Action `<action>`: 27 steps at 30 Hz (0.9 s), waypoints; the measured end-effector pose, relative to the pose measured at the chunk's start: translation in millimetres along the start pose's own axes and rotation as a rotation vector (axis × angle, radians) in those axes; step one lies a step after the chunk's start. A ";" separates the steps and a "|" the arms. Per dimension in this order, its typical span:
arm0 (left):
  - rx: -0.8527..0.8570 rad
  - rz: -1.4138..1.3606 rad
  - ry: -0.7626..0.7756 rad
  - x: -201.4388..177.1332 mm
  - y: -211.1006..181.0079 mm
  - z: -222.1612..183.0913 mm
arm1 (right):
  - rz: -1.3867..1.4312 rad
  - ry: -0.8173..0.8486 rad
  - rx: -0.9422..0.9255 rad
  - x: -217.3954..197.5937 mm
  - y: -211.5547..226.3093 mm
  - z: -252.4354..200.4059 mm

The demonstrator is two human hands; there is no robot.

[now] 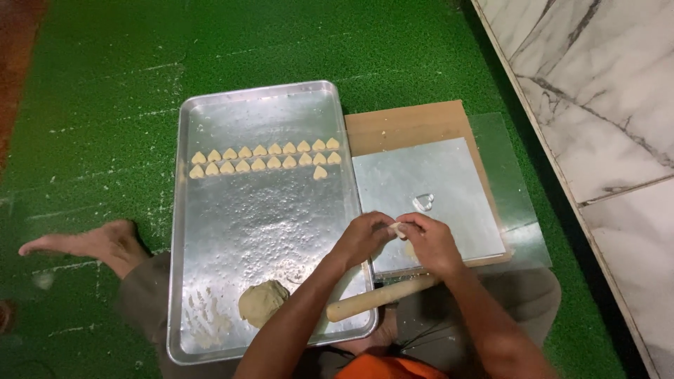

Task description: Rolling out dough with a rolling pin and using a heart-shaped cutter to create individual pieces, then placing them on a metal tray.

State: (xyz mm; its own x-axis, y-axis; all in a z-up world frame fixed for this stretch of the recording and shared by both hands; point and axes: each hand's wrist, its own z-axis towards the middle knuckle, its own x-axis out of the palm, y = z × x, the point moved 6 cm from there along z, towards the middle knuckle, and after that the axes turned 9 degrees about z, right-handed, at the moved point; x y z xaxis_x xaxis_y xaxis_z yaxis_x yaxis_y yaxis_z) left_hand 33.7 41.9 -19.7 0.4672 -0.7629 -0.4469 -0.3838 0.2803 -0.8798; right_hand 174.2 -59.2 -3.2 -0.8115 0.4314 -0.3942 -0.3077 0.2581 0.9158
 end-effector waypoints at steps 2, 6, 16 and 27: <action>-0.030 -0.161 0.036 0.1 4.7 -5.2 | 0.191 0.017 0.162 -0.6 -1.3 0.6; -0.080 -0.370 -0.019 -8.8 2.2 -13.9 | 0.327 0.042 0.169 -1.6 18.0 -2.8; -0.070 -0.523 -0.146 -30.9 -7.5 -50.8 | 0.309 0.099 0.047 28.3 10.7 -23.1; -0.076 -0.280 -0.219 -64.3 -2.5 -65.8 | 0.233 0.134 0.103 37.8 28.3 -24.8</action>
State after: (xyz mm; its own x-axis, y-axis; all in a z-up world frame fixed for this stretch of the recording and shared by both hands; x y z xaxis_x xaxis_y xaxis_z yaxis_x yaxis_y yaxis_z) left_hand -47.7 52.0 21.9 0.7191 -0.6586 -0.2218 -0.2713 0.0277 -0.9621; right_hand 122.5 -57.1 9.7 -0.9150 0.3730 -0.1540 -0.0587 0.2547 0.9652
